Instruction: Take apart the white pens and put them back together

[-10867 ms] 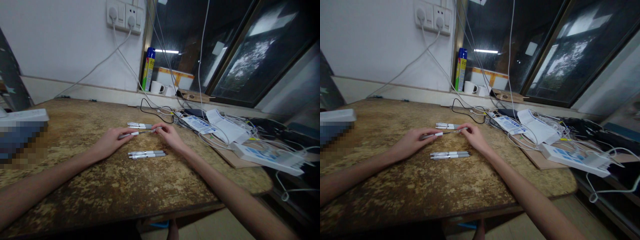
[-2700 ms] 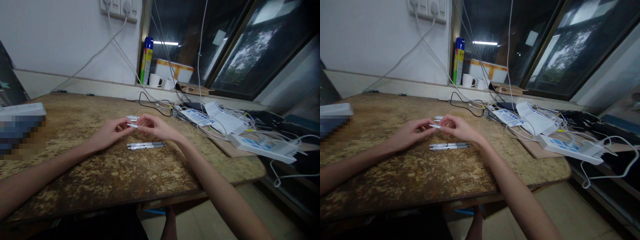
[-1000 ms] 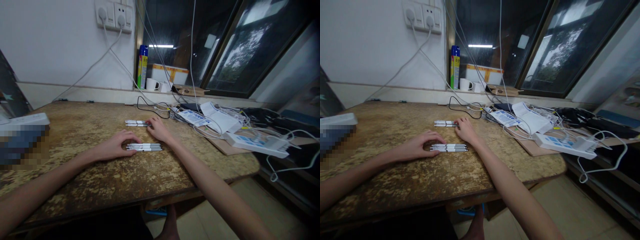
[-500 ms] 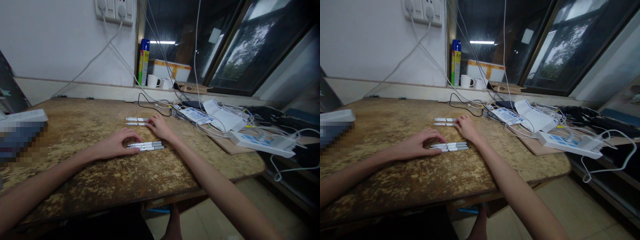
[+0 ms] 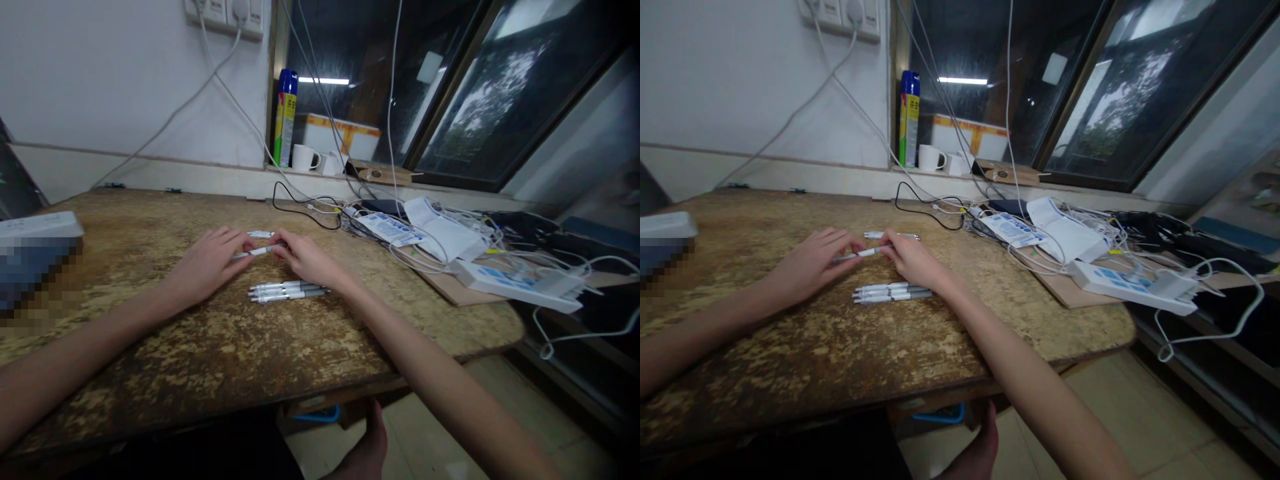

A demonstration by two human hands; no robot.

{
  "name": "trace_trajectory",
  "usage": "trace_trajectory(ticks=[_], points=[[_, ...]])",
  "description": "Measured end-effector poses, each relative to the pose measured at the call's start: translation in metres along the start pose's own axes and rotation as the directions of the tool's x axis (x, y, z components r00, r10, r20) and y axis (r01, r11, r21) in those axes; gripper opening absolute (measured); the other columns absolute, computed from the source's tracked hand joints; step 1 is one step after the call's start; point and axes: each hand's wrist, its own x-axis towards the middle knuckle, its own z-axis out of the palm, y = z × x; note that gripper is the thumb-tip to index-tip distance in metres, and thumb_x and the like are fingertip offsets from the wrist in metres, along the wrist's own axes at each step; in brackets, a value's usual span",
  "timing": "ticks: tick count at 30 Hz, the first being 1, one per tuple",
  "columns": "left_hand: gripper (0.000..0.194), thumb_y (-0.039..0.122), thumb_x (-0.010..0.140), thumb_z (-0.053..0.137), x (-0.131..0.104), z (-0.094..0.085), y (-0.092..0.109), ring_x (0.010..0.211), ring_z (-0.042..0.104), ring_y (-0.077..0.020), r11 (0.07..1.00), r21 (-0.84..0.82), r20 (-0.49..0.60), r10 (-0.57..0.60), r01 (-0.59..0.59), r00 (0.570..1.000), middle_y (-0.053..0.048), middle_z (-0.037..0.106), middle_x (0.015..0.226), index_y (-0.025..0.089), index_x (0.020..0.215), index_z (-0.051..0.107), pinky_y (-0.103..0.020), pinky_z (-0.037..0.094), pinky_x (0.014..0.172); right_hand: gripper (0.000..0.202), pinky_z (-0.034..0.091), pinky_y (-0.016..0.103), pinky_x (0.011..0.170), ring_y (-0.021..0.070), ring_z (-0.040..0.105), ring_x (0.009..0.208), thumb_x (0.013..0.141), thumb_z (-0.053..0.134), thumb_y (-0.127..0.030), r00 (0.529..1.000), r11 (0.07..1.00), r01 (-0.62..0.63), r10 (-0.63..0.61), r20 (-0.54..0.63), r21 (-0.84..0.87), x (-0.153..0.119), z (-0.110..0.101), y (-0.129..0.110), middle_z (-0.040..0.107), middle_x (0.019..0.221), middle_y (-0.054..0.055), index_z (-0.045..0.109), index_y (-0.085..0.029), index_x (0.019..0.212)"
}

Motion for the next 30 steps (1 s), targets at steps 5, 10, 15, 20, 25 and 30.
trace_trajectory(ticks=[5,10,15,20,25,30], points=[[0.037,0.04,0.11,0.031,0.0,0.003,-0.003,0.099,0.061,-0.0282,0.991,0.135,0.02,-0.015,0.012,1.0,-0.01,0.068,0.102,0.019,0.104,0.061,-0.04,0.042,0.089,0.014,0.042,0.029,0.077,0.0182,0.059,0.082,0.107,0.046,-0.025,0.999,0.999,-0.037,0.038,0.022,-0.016,-0.001,0.003,-0.004,0.067,0.09,0.005,0.057,-0.018,0.108],[0.042,0.037,0.11,0.024,-0.001,0.003,0.001,0.094,0.064,-0.0289,0.982,0.185,0.038,-0.052,0.044,0.998,-0.011,0.07,0.097,0.019,0.101,0.061,-0.04,0.043,0.086,0.031,0.042,0.03,0.081,0.0177,0.059,0.085,0.111,0.036,-0.029,0.999,0.996,0.013,-0.009,0.054,-0.083,-0.001,0.009,-0.003,0.068,0.093,0.007,0.059,-0.018,0.094],[0.046,0.041,0.108,0.024,-0.003,0.005,0.005,0.089,0.068,-0.0284,0.967,0.045,0.136,-0.256,0.253,0.957,-0.01,0.075,0.099,0.02,0.101,0.065,-0.038,0.045,0.079,0.027,0.038,0.031,0.074,0.0183,0.056,0.077,0.108,0.041,-0.021,0.999,0.967,0.03,-0.018,0.049,-0.252,0.001,0.01,-0.006,0.068,0.087,0.008,0.058,-0.017,0.088],[0.05,0.044,0.106,0.026,-0.002,0.009,0.003,0.079,0.066,-0.0274,0.944,-0.066,0.209,-0.304,0.324,0.929,-0.01,0.075,0.088,0.02,0.086,0.065,-0.037,0.045,0.072,0.026,0.038,0.031,0.075,0.0182,0.056,0.079,0.106,0.042,-0.015,0.996,0.954,0.065,-0.045,0.075,-0.291,-0.001,0.009,-0.011,0.068,0.088,0.008,0.057,-0.017,0.086],[0.053,0.048,0.105,0.026,-0.001,0.009,0.001,0.077,0.066,-0.0267,0.922,-0.148,0.242,-0.318,0.358,0.917,-0.009,0.074,0.085,0.02,0.079,0.062,-0.037,0.046,0.075,0.026,0.04,0.033,0.078,0.0201,0.055,0.08,0.109,0.041,-0.021,0.995,0.95,0.088,-0.071,0.065,-0.3,0.0,0.012,-0.004,0.066,0.087,0.008,0.058,-0.019,0.089],[0.051,0.049,0.107,0.027,-0.001,0.006,-0.003,0.089,0.068,-0.0279,0.949,-0.131,0.136,-0.269,0.286,0.954,-0.01,0.075,0.097,0.021,0.097,0.069,-0.038,0.048,0.083,0.018,0.043,0.035,0.088,0.0228,0.057,0.096,0.108,0.044,-0.027,0.993,0.965,0.101,-0.113,-0.037,-0.244,0.001,0.007,0.001,0.066,0.1,0.009,0.059,-0.02,0.1]])
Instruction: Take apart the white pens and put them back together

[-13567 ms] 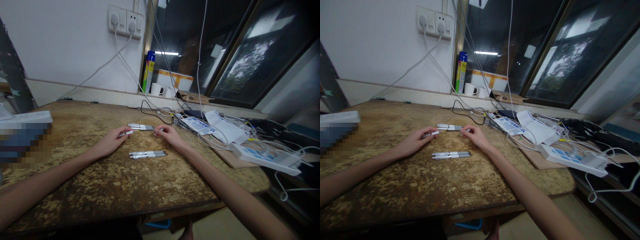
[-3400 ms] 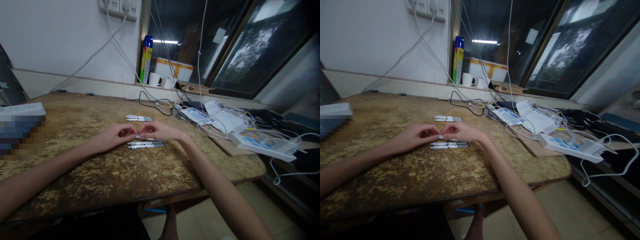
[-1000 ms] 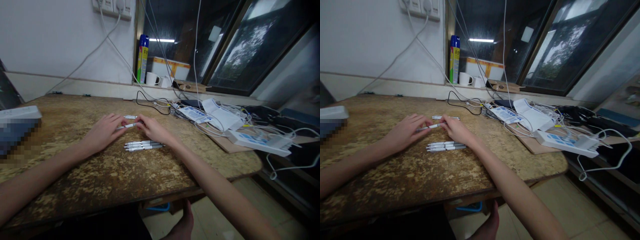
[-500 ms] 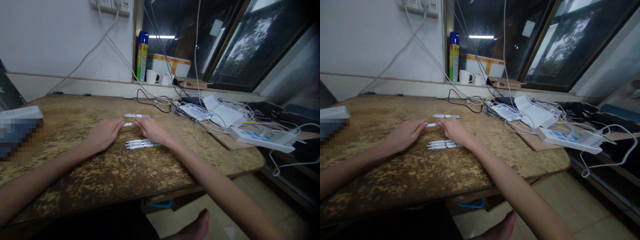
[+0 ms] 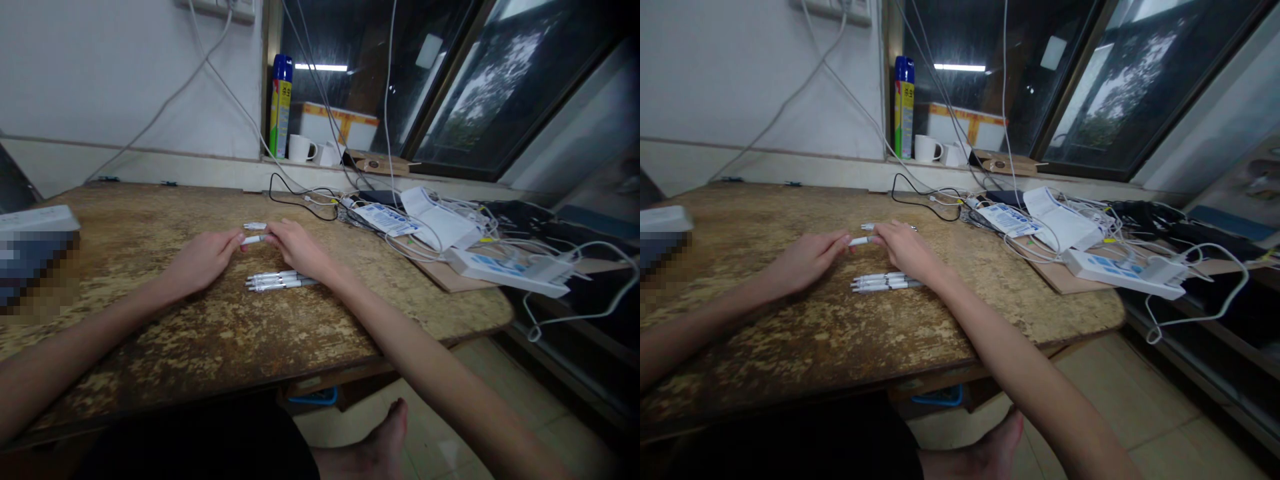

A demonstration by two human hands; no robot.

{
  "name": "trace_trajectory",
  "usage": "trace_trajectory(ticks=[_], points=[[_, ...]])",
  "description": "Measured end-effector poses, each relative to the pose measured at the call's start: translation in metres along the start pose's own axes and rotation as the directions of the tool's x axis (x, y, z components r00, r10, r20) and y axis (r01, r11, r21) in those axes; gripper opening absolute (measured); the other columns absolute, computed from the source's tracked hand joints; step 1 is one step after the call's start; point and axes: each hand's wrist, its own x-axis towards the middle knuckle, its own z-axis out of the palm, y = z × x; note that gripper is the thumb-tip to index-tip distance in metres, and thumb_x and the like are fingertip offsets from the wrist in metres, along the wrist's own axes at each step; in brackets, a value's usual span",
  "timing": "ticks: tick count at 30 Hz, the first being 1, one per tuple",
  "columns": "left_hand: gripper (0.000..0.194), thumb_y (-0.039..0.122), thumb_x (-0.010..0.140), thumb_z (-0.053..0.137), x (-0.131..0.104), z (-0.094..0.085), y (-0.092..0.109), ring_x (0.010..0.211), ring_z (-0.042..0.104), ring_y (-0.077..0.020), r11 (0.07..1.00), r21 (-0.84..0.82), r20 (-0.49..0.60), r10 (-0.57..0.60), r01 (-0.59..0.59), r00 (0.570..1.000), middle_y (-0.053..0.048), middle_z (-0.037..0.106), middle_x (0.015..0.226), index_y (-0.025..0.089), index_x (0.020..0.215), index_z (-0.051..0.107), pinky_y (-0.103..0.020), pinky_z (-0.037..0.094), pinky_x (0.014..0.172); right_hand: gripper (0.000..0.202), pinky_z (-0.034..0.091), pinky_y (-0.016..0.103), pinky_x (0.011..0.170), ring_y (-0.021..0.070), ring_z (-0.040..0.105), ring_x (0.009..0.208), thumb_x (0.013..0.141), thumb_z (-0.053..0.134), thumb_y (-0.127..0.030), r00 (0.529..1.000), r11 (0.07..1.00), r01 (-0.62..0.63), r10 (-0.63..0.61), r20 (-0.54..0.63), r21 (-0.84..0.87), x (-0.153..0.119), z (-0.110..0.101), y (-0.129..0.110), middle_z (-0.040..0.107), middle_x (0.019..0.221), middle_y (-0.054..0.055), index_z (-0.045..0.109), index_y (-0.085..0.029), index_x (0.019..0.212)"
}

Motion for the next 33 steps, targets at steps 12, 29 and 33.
trace_trajectory(ticks=[12,29,33], points=[[0.05,0.045,0.108,0.028,-0.002,0.0024,0.0039,0.09,0.069,-0.0278,0.999,0.035,0.031,0.02,-0.021,0.999,-0.012,0.077,0.104,0.018,0.105,0.071,-0.038,0.048,0.082,0.009,0.045,0.033,0.09,0.0207,0.06,0.098,0.101,0.06,-0.028,0.999,0.986,-0.04,0.037,0.023,0.16,-0.0023,-0.0059,0.0015,0.069,0.103,0.008,0.062,-0.019,0.1],[0.051,0.05,0.107,0.029,-0.0029,0.0016,-0.0013,0.085,0.067,-0.0266,1.0,-0.022,0.061,0.012,-0.01,0.998,-0.01,0.075,0.096,0.02,0.099,0.069,-0.037,0.045,0.078,0.022,0.044,0.031,0.085,0.0183,0.062,0.092,0.106,0.052,-0.034,0.993,0.969,-0.101,0.086,0.078,0.224,-0.002,-0.0027,-0.001,0.072,0.1,0.006,0.067,-0.018,0.1],[0.049,0.048,0.106,0.03,-0.0031,0.0013,0.0012,0.082,0.066,-0.0258,1.0,-0.019,0.074,0.009,-0.007,0.997,-0.01,0.074,0.093,0.019,0.096,0.068,-0.036,0.045,0.076,0.013,0.045,0.03,0.084,0.018,0.062,0.092,0.098,0.064,-0.027,0.997,0.966,-0.073,0.067,0.034,0.247,-0.0023,-0.0009,0.0,0.071,0.103,0.007,0.064,-0.015,0.105]])
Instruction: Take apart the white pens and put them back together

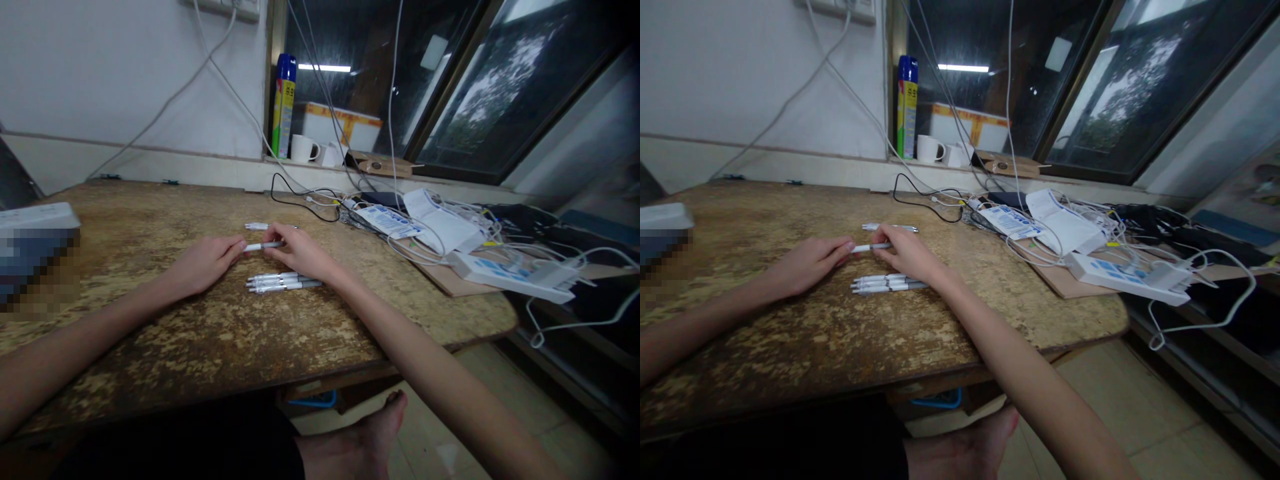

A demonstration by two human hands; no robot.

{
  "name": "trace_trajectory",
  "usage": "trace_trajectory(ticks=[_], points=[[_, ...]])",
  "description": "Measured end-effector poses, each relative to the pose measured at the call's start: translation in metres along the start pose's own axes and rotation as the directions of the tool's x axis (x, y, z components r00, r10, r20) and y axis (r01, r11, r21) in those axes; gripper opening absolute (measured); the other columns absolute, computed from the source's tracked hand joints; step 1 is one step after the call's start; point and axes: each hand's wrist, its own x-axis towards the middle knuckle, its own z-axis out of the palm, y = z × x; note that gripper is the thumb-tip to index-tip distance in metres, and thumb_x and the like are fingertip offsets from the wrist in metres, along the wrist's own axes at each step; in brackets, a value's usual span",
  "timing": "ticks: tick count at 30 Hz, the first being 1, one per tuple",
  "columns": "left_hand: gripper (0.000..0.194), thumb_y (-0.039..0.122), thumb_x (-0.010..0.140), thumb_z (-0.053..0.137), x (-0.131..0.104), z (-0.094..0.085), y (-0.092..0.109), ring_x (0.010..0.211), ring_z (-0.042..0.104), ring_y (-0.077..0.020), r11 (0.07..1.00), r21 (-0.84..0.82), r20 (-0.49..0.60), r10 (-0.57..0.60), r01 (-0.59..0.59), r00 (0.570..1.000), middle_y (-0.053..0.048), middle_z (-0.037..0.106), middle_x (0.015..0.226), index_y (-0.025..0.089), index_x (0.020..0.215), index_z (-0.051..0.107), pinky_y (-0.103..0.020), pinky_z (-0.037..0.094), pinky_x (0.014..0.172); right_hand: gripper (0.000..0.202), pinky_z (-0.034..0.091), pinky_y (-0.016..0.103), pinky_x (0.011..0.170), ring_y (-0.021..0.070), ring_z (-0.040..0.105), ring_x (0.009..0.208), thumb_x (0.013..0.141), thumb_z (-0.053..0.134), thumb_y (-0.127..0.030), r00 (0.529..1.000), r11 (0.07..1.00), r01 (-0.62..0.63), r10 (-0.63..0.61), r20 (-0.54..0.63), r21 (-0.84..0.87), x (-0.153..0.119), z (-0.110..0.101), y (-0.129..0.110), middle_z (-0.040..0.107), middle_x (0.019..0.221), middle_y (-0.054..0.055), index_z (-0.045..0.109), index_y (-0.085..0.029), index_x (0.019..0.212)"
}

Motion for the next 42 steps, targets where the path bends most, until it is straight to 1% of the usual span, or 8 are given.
trace_trajectory(ticks=[5,8,16,19,27,32,37,42], points=[[0.046,0.046,0.106,0.034,0.001,0.0006,0.0014,0.081,0.067,-0.0255,1.0,-0.012,-0.012,0.009,-0.009,1.0,-0.009,0.074,0.09,0.02,0.096,0.07,-0.035,0.046,0.075,0.023,0.044,0.031,0.084,0.0177,0.062,0.088,0.105,0.052,-0.033,0.998,1.0,-0.003,0.004,0.06,-0.016,0.0007,0.0023,0.0022,0.072,0.097,0.006,0.067,-0.017,0.098],[0.046,0.047,0.106,0.034,0.0014,0.0012,0.0011,0.08,0.067,-0.0263,1.0,-0.021,-0.008,0.001,-0.002,1.0,-0.009,0.075,0.089,0.02,0.095,0.07,-0.036,0.046,0.075,0.01,0.044,0.029,0.08,0.0171,0.061,0.086,0.1,0.061,-0.027,0.998,1.0,-0.025,0.025,0.055,0.005,0.0009,0.0026,0.0022,0.071,0.096,0.005,0.065,-0.018,0.1],[0.044,0.046,0.106,0.032,-0.0001,0.0032,-0.0008,0.083,0.068,-0.0268,1.0,-0.004,0.021,0.02,-0.02,1.0,-0.01,0.075,0.094,0.022,0.094,0.068,-0.037,0.046,0.078,0.017,0.045,0.03,0.078,0.0162,0.06,0.081,0.103,0.056,-0.03,0.996,0.994,-0.077,0.074,0.048,0.071,0.001,0.0006,0.0002,0.07,0.09,0.003,0.065,-0.018,0.095],[0.045,0.047,0.107,0.032,-0.0005,0.0038,-0.0019,0.085,0.068,-0.0268,0.999,-0.011,0.009,0.031,-0.031,0.999,-0.009,0.075,0.097,0.021,0.097,0.068,-0.037,0.046,0.079,0.008,0.048,0.03,0.082,0.0162,0.063,0.088,0.1,0.06,-0.026,0.996,0.986,-0.085,0.08,0.041,0.144,0.0013,0.0005,-0.0023,0.071,0.097,0.004,0.063,-0.018,0.102],[0.046,0.046,0.107,0.033,0.0006,0.0017,-0.0002,0.08,0.066,-0.0255,1.0,-0.022,-0.001,0.017,-0.017,1.0,-0.01,0.074,0.092,0.02,0.096,0.069,-0.036,0.044,0.075,0.014,0.048,0.032,0.091,0.0175,0.066,0.098,0.094,0.068,-0.021,0.998,0.989,-0.059,0.059,0.009,0.137,0.0017,-0.0031,-0.0071,0.074,0.107,0.007,0.066,-0.017,0.107],[0.046,0.046,0.107,0.031,-0.0003,0.0008,0.0013,0.083,0.066,-0.0251,1.0,-0.017,0.009,0.011,-0.011,1.0,-0.009,0.074,0.094,0.019,0.098,0.068,-0.034,0.043,0.076,0.017,0.049,0.032,0.084,0.0169,0.067,0.087,0.101,0.058,-0.028,0.995,0.978,-0.103,0.099,0.034,0.179,0.0017,-0.0029,-0.0055,0.075,0.094,0.005,0.07,-0.017,0.106],[0.043,0.044,0.106,0.034,-0.0002,0.0007,0.0039,0.078,0.064,-0.024,0.999,-0.03,0.001,0.012,-0.012,1.0,-0.008,0.072,0.088,0.02,0.093,0.067,-0.033,0.042,0.074,0.016,0.052,0.032,0.09,0.0173,0.069,0.094,0.091,0.07,-0.025,0.993,0.939,-0.117,0.115,0.023,0.323,0.0014,-0.0008,-0.0035,0.075,0.103,0.005,0.068,-0.019,0.106],[0.042,0.042,0.106,0.034,0.0001,0.0007,0.0059,0.077,0.063,-0.0226,0.999,-0.036,-0.01,0.025,-0.025,1.0,-0.008,0.072,0.088,0.02,0.092,0.066,-0.032,0.041,0.072,0.019,0.053,0.031,0.074,0.0163,0.066,0.075,0.098,0.06,-0.032,0.981,0.9,-0.191,0.163,0.104,0.391,-0.0002,0.0001,-0.0025,0.073,0.088,0.004,0.069,-0.017,0.105]])
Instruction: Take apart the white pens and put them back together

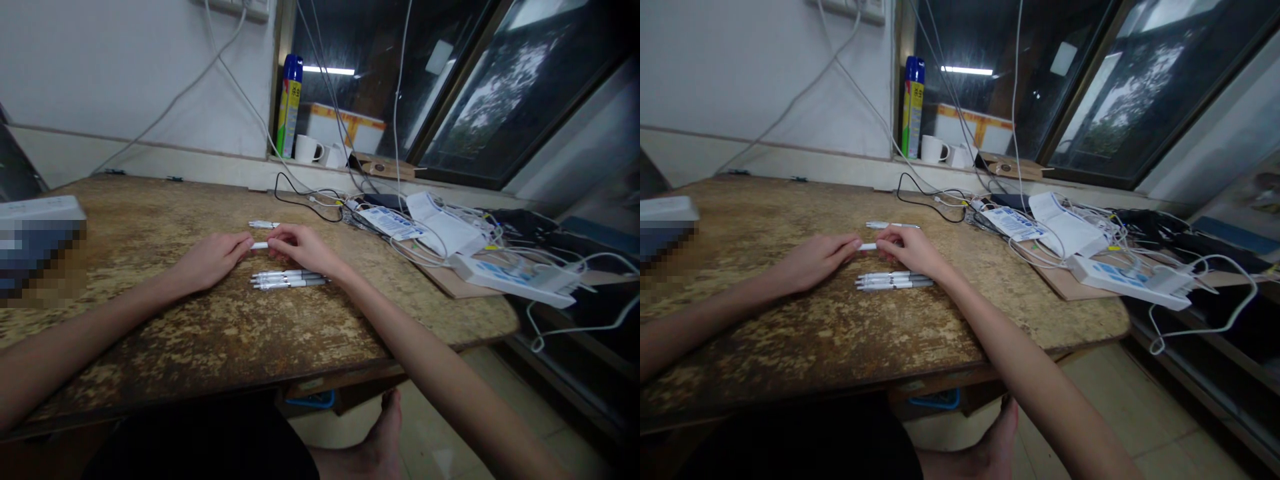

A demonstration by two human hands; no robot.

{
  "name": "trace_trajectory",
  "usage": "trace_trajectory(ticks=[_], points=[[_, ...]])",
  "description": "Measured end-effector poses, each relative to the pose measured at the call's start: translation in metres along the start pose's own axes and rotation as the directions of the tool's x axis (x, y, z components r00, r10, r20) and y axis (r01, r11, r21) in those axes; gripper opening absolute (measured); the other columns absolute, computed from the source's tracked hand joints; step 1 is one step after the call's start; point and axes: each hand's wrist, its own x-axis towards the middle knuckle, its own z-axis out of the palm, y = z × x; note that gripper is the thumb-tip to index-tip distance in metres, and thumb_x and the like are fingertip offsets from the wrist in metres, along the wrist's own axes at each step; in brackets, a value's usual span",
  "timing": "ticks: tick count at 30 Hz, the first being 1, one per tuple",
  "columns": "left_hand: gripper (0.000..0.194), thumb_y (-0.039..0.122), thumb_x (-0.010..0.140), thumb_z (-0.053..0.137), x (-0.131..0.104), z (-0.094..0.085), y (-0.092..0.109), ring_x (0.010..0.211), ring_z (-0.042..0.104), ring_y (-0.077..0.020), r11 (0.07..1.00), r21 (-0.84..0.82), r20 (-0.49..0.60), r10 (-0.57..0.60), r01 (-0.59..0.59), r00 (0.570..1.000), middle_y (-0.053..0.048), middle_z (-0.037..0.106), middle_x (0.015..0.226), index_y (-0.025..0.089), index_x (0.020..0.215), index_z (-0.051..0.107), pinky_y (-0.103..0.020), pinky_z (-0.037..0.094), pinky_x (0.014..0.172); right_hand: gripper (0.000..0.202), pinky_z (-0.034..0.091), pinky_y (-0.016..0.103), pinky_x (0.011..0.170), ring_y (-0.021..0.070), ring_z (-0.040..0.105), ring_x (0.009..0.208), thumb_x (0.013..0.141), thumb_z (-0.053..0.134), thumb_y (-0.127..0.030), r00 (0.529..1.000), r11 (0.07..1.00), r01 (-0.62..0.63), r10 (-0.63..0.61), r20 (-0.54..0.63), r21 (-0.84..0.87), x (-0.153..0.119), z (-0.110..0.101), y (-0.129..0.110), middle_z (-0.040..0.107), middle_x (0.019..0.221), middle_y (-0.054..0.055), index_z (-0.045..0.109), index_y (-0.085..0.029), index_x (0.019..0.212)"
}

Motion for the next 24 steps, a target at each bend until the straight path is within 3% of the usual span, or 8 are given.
trace_trajectory(ticks=[5,8,11,15,24], points=[[0.042,0.042,0.107,0.034,0.0,0.001,-0.002,0.071,0.061,-0.0216,1.0,-0.004,0.007,-0.014,0.014,1.0,-0.007,0.07,0.082,0.02,0.088,0.065,-0.032,0.04,0.068,0.016,0.05,0.031,0.079,0.0161,0.065,0.083,0.088,0.073,-0.028,0.993,0.993,0.073,-0.082,-0.09,-0.093,0.003,-0.004,0.01,0.073,0.096,0.004,0.071,-0.018,0.1],[0.041,0.041,0.107,0.034,0.0,0.001,-0.005,0.075,0.064,-0.022,1.0,-0.03,0.005,0.003,-0.003,1.0,-0.006,0.072,0.084,0.02,0.09,0.066,-0.033,0.043,0.073,0.019,0.05,0.031,0.078,0.0158,0.064,0.081,0.083,0.077,-0.027,0.991,0.998,0.054,-0.057,-0.125,-0.022,0.005,-0.008,0.015,0.073,0.094,0.003,0.071,-0.018,0.099],[0.036,0.039,0.108,0.038,0.0,0.001,-0.007,0.095,0.068,-0.0237,0.994,-0.093,-0.037,0.059,-0.062,0.998,-0.006,0.076,0.107,0.021,0.113,0.068,-0.035,0.048,0.089,0.018,0.05,0.032,0.08,0.0161,0.065,0.082,0.082,0.076,-0.027,0.988,0.998,0.003,0.008,-0.156,0.07,0.006,-0.013,0.017,0.072,0.093,0.003,0.072,-0.017,0.096],[0.04,0.031,0.107,0.041,0.0,0.003,-0.012,0.127,0.059,-0.0258,0.975,-0.093,-0.121,0.188,-0.2,0.975,-0.007,0.064,0.141,0.026,0.142,0.059,-0.04,0.043,0.11,0.014,0.05,0.035,0.088,0.0176,0.066,0.091,0.085,0.072,-0.027,0.976,0.996,-0.026,0.045,-0.214,0.087,0.007,-0.017,0.019,0.074,0.1,0.005,0.074,-0.019,0.096],[0.04,0.023,0.104,0.042,0.003,0.004,-0.028,0.126,0.059,-0.0278,0.976,-0.055,-0.166,0.197,-0.208,0.966,-0.009,0.065,0.135,0.023,0.138,0.063,-0.045,0.044,0.112,0.013,0.05,0.035,0.089,0.0178,0.064,0.089,0.083,0.072,-0.025,0.94,0.979,-0.144,0.181,-0.289,0.144,0.004,-0.024,0.021,0.074,0.099,0.005,0.077,-0.02,0.093]])
